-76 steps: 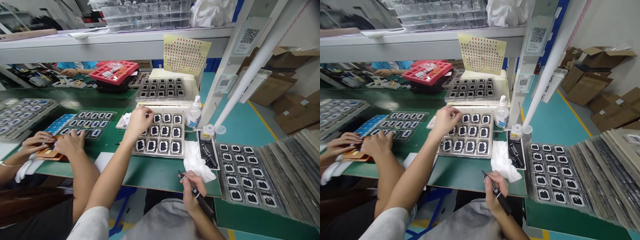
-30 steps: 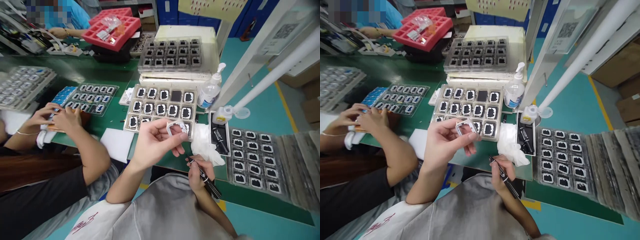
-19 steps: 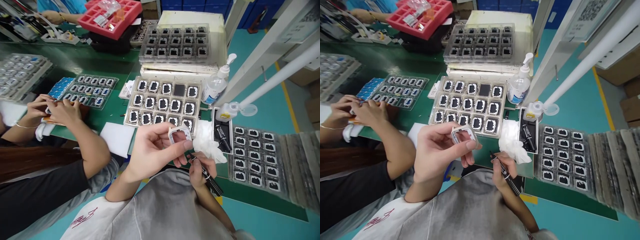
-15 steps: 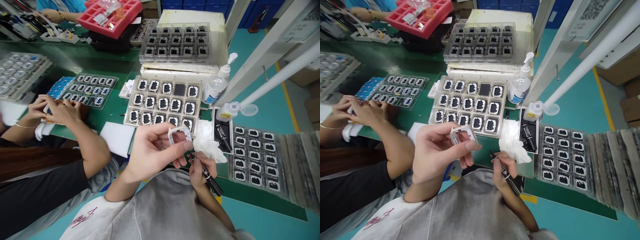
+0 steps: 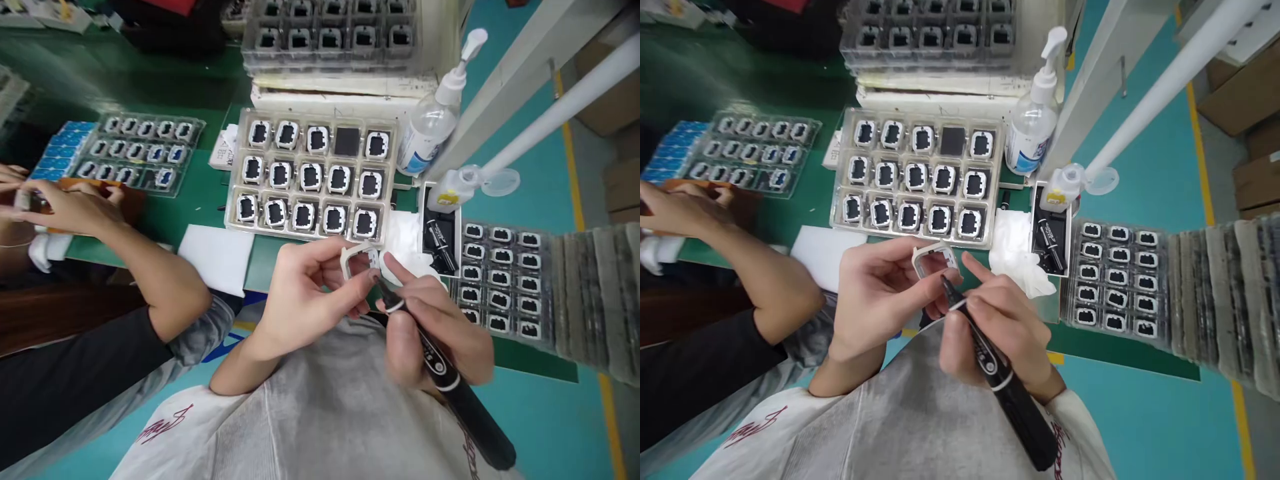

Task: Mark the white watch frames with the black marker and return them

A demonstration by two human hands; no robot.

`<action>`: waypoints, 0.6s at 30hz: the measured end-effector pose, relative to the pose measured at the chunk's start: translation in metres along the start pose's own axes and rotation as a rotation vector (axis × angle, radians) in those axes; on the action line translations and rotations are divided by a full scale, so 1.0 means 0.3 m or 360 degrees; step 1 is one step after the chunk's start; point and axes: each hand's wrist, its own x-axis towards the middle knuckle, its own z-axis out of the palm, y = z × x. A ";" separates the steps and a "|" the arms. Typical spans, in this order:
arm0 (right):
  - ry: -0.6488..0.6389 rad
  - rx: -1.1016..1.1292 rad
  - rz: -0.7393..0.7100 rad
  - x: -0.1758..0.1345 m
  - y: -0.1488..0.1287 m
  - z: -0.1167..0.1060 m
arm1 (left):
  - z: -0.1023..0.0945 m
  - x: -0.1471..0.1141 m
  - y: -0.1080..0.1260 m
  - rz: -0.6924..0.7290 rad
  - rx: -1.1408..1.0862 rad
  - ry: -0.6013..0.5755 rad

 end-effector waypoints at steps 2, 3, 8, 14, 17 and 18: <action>-0.0037 -0.0004 -0.0280 0.055 -0.020 0.019 | 0.005 -0.010 -0.012 0.0127 0.0086 0.0013; -0.0028 -0.0021 -0.0342 0.072 -0.024 0.033 | 0.007 -0.014 -0.016 0.0190 0.0133 0.0026; 0.0060 -0.0095 -0.0380 0.077 -0.024 0.073 | 0.006 -0.022 -0.023 0.0404 0.0393 0.0087; -0.0001 -0.0126 -0.0285 0.072 -0.025 0.060 | 0.002 -0.019 -0.029 0.0490 0.0508 0.0107; 0.0049 -0.0175 -0.0375 0.078 -0.025 0.066 | 0.000 -0.019 -0.030 0.0496 0.0531 0.0096; 0.0036 -0.0190 -0.0356 0.079 -0.025 0.069 | -0.001 -0.020 -0.031 0.0501 0.0540 0.0097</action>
